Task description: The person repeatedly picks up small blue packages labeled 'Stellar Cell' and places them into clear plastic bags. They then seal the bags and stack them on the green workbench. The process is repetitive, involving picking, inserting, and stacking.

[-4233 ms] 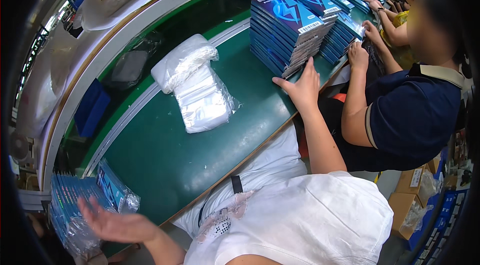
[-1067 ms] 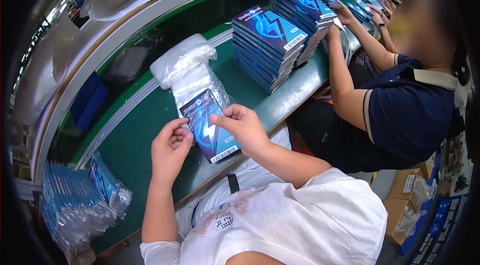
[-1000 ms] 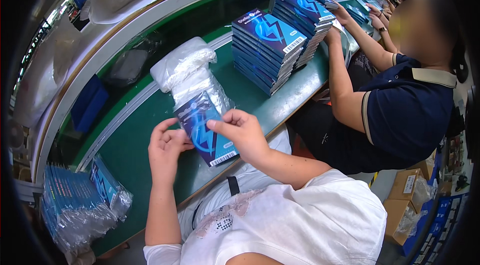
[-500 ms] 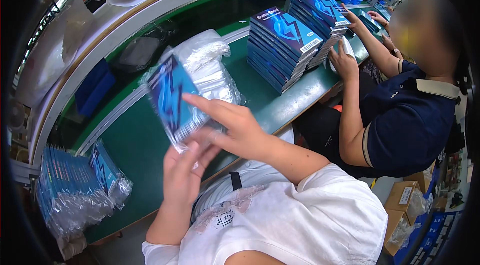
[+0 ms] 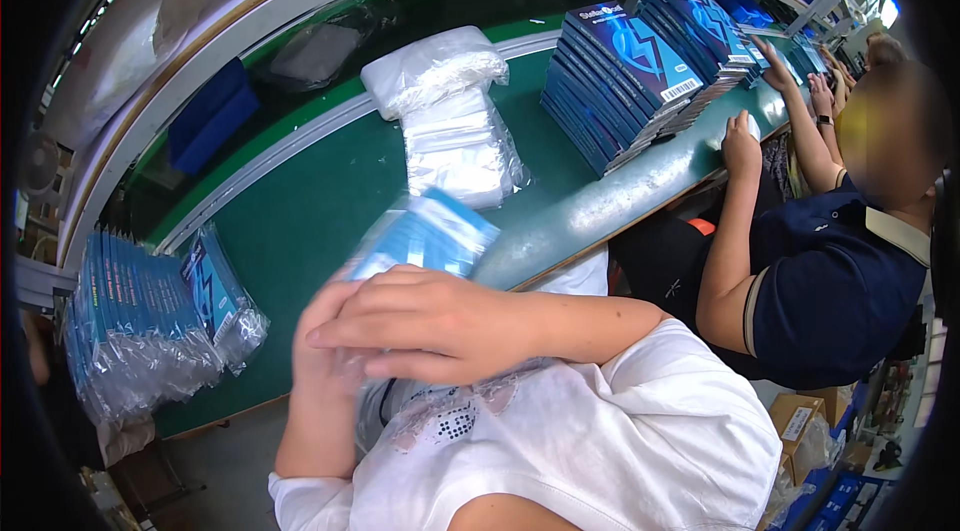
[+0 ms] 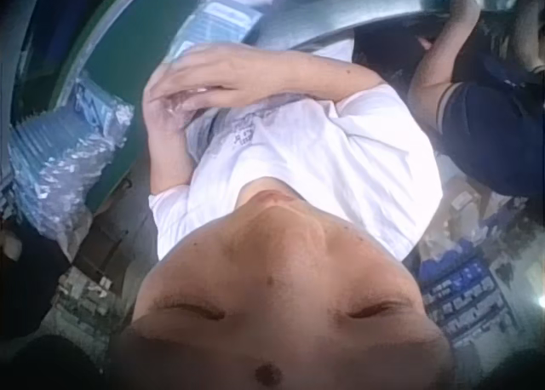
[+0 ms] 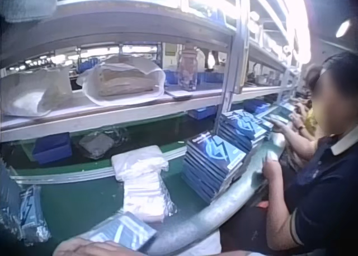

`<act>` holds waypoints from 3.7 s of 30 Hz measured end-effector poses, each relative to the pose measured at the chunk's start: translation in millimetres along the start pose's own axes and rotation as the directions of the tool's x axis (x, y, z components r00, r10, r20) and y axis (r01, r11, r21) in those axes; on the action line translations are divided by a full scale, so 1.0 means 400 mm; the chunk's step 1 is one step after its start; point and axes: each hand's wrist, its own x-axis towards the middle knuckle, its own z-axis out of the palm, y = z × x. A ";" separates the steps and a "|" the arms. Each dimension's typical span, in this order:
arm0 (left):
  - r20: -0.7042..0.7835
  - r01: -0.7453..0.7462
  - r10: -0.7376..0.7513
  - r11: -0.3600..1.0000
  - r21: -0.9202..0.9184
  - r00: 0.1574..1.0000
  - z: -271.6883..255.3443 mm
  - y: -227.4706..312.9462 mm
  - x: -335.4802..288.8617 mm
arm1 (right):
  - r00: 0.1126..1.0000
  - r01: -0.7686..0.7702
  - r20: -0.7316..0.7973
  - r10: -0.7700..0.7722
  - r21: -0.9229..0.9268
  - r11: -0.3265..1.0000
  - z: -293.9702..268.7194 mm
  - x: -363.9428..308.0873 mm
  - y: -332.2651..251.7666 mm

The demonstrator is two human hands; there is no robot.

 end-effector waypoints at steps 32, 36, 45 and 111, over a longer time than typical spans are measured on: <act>0.596 -0.579 0.280 -0.148 0.802 0.753 0.060 -0.067 0.298 | 0.580 -0.382 -0.088 0.810 0.849 0.365 -0.281 -0.135 0.054; 0.533 -0.585 0.388 0.019 0.811 0.752 0.059 -0.075 0.280 | 0.517 -0.336 -0.051 0.854 0.906 0.257 -0.199 -0.224 0.079; 0.457 -0.628 0.495 0.259 0.734 0.739 0.063 -0.094 0.304 | 0.571 -0.452 0.087 0.816 0.863 0.224 -0.131 -0.166 0.096; 0.385 0.427 -0.328 0.880 -0.206 0.862 0.133 -0.045 0.128 | 0.822 -0.389 -0.525 0.222 -0.233 0.891 -0.091 -0.059 -0.003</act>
